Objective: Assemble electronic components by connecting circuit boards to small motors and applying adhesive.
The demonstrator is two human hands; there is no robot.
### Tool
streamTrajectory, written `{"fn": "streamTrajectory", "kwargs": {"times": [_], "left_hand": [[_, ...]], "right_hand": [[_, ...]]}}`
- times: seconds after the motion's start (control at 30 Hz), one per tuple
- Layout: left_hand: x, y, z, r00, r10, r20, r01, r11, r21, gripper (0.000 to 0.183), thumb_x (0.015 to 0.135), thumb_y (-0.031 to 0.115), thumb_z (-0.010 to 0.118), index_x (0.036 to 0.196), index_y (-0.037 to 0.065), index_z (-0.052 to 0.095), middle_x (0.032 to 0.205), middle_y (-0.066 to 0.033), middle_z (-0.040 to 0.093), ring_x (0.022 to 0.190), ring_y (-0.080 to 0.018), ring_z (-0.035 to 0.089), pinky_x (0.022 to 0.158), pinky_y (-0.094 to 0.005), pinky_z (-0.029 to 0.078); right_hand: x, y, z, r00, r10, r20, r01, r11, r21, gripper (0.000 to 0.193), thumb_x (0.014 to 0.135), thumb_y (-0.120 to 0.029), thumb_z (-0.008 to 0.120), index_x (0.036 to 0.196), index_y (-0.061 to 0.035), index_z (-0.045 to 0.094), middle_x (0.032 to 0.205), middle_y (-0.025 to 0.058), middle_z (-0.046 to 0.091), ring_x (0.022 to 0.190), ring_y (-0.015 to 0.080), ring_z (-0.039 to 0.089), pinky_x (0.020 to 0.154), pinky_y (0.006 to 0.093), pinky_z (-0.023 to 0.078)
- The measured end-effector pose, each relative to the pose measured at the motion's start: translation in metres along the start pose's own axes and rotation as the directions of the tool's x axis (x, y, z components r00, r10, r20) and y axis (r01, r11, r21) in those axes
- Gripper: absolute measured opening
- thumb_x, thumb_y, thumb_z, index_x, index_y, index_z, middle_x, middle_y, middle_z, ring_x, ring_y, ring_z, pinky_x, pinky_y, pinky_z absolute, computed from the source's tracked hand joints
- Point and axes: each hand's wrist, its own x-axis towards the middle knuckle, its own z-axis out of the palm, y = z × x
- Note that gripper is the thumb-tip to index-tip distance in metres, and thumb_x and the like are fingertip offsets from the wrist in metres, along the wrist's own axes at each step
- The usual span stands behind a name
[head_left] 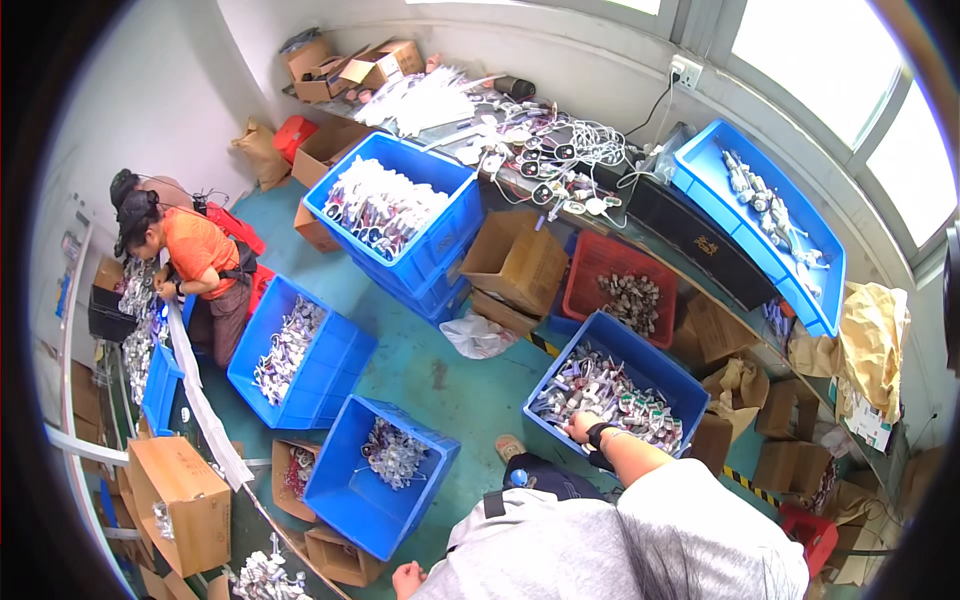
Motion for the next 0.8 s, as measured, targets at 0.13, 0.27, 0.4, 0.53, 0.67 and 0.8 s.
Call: {"fn": "streamTrajectory", "kwargs": {"times": [0.13,0.27,0.4,0.53,0.67,0.8], "left_hand": [[-0.002,0.014,0.005,0.999,-0.042,-0.003,0.042,0.997,-0.068,0.017,0.076,0.012,0.059,0.08,-0.004,0.056,0.065,-0.012,0.059,0.061,-0.0167,0.058,0.058,-0.0256,0.046],[0.023,-0.003,0.012,0.986,0.159,0.044,-0.164,0.977,0.134,0.031,0.076,0.028,0.059,0.081,-0.002,0.06,0.068,-0.0125,0.061,0.064,-0.0188,0.059,0.06,-0.0294,0.045],[0.047,-0.037,0.025,0.999,0.013,0.039,-0.023,0.968,0.249,0.034,0.073,0.033,0.06,0.081,0.0,0.062,0.071,-0.0124,0.062,0.066,-0.0191,0.059,0.063,-0.0308,0.045],[0.053,-0.058,0.021,1.0,-0.023,0.004,0.021,0.958,0.285,0.036,0.073,0.035,0.06,0.082,0.001,0.063,0.073,-0.0131,0.062,0.067,-0.0207,0.06,0.064,-0.0313,0.045],[0.068,-0.07,0.021,1.0,-0.023,0.012,0.019,0.964,0.266,0.035,0.072,0.036,0.06,0.082,0.002,0.063,0.075,-0.014,0.062,0.07,-0.0228,0.06,0.065,-0.0321,0.045],[0.065,-0.046,0.027,0.998,0.058,0.029,-0.064,0.945,0.319,0.029,0.069,0.03,0.061,0.082,0.003,0.063,0.079,-0.0149,0.062,0.076,-0.025,0.06,0.068,-0.033,0.044]], "right_hand": [[0.015,-0.009,-0.017,0.998,-0.042,-0.051,0.044,0.998,0.037,0.028,0.076,-0.027,0.053,0.089,-0.0037,0.061,0.085,0.0166,0.061,0.081,0.0288,0.058,0.073,0.0371,0.045],[0.015,-0.023,-0.03,0.989,-0.095,-0.113,0.107,0.989,0.1,0.027,0.075,-0.027,0.055,0.087,-0.0028,0.061,0.081,0.017,0.061,0.078,0.0283,0.059,0.072,0.0362,0.045],[0.026,-0.013,-0.035,0.993,-0.064,-0.1,0.079,0.984,0.16,0.028,0.075,-0.027,0.054,0.086,-0.0019,0.062,0.08,0.017,0.062,0.078,0.0279,0.059,0.073,0.0357,0.045],[0.026,-0.006,-0.044,0.992,-0.067,-0.111,0.081,0.988,0.129,0.027,0.075,-0.026,0.054,0.086,-0.0027,0.062,0.081,0.0164,0.062,0.078,0.0282,0.059,0.073,0.0355,0.045],[0.033,0.013,-0.043,0.994,-0.01,-0.111,0.025,0.99,0.137,0.028,0.076,-0.028,0.053,0.089,-0.0051,0.062,0.085,0.0165,0.061,0.081,0.0282,0.059,0.074,0.0349,0.045],[0.04,0.039,-0.049,0.96,0.036,-0.279,0.056,0.948,0.314,0.029,0.072,-0.03,0.056,0.087,-0.0061,0.063,0.085,0.016,0.061,0.084,0.029,0.058,0.076,0.0353,0.044]]}}
